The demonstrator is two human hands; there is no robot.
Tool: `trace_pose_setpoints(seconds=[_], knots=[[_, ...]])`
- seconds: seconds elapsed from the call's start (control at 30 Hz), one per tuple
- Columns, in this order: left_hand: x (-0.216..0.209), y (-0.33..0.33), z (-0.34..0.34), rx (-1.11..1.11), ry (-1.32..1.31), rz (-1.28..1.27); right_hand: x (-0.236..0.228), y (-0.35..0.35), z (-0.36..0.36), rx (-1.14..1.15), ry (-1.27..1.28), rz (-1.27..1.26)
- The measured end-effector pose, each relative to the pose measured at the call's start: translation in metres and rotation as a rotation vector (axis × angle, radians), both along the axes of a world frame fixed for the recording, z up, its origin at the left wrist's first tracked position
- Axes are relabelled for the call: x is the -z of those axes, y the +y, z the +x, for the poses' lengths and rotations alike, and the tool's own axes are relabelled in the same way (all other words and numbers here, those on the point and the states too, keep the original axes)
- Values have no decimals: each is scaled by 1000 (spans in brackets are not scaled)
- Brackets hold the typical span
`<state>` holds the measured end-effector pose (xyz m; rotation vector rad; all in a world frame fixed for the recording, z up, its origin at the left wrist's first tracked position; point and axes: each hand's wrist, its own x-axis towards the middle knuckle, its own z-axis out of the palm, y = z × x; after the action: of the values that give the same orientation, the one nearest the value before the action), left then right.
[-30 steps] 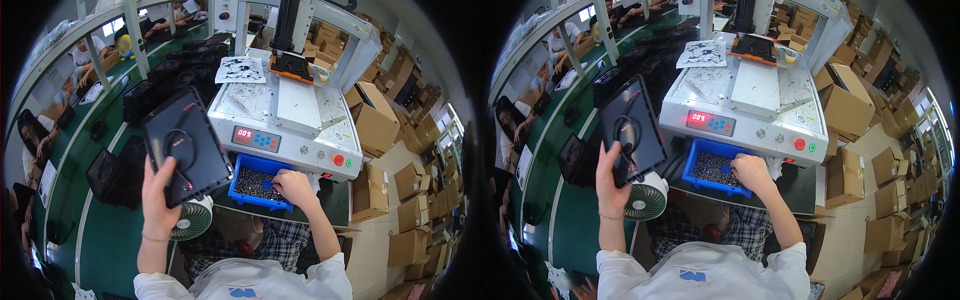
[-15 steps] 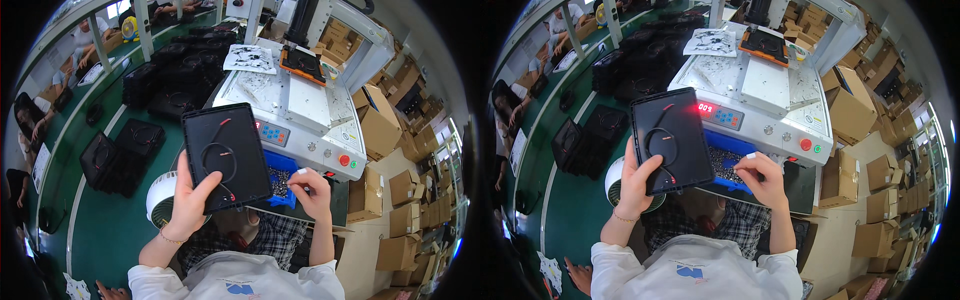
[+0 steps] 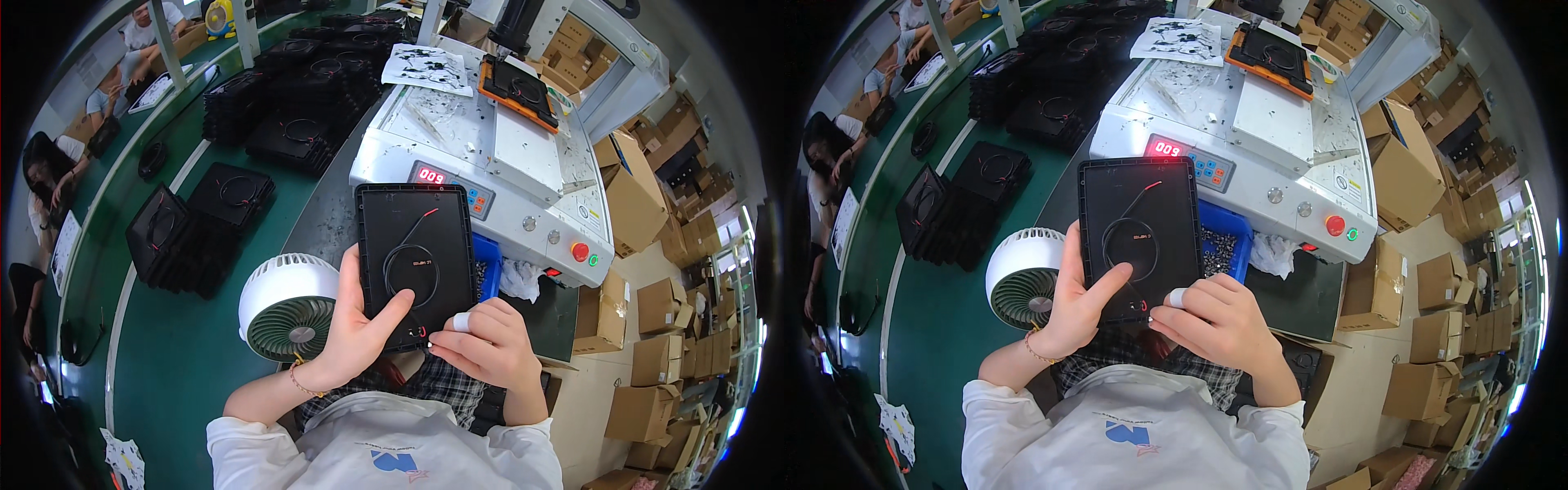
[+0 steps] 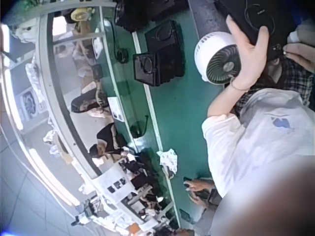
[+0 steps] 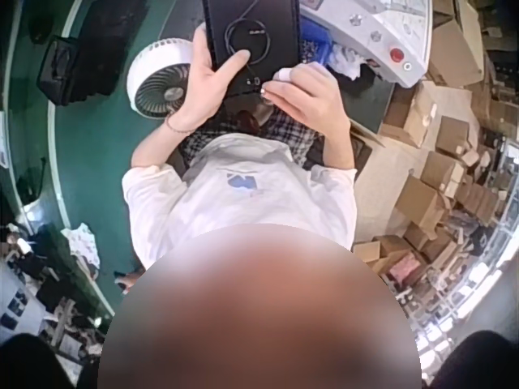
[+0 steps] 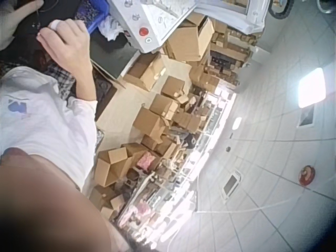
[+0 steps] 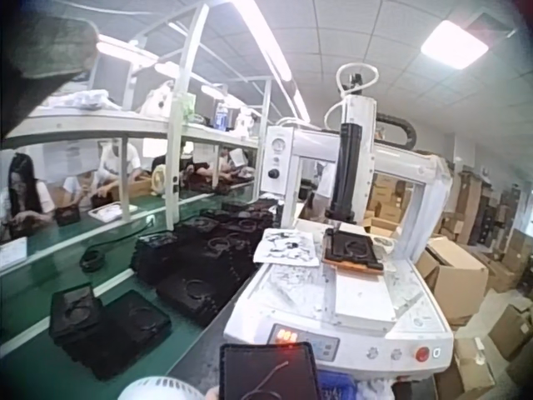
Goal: Assembling solar junction boxes by manually placing wires and metal components into a plastic housing and using an automated machine to secure them.
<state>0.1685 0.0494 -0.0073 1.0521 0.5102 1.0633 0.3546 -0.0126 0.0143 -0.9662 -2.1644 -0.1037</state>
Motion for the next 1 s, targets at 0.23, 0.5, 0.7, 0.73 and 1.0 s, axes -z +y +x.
trace_pose_setpoints(seconds=[0.23,0.5,0.7,0.73,1.0], knots=[[1,1,1,-30,16,45,0,-4,3,17,-12,-88],[3,-1,2,-32,-10,-12,-1,-7,3,131,135,-74],[17,-11,16,-50,-80,-125,-14,-5,7,278,248,-445],[20,-12,18,-11,-85,-129,-17,-6,7,279,199,-442],[38,-40,29,306,-162,-252,-26,-7,-3,489,-222,-421]])
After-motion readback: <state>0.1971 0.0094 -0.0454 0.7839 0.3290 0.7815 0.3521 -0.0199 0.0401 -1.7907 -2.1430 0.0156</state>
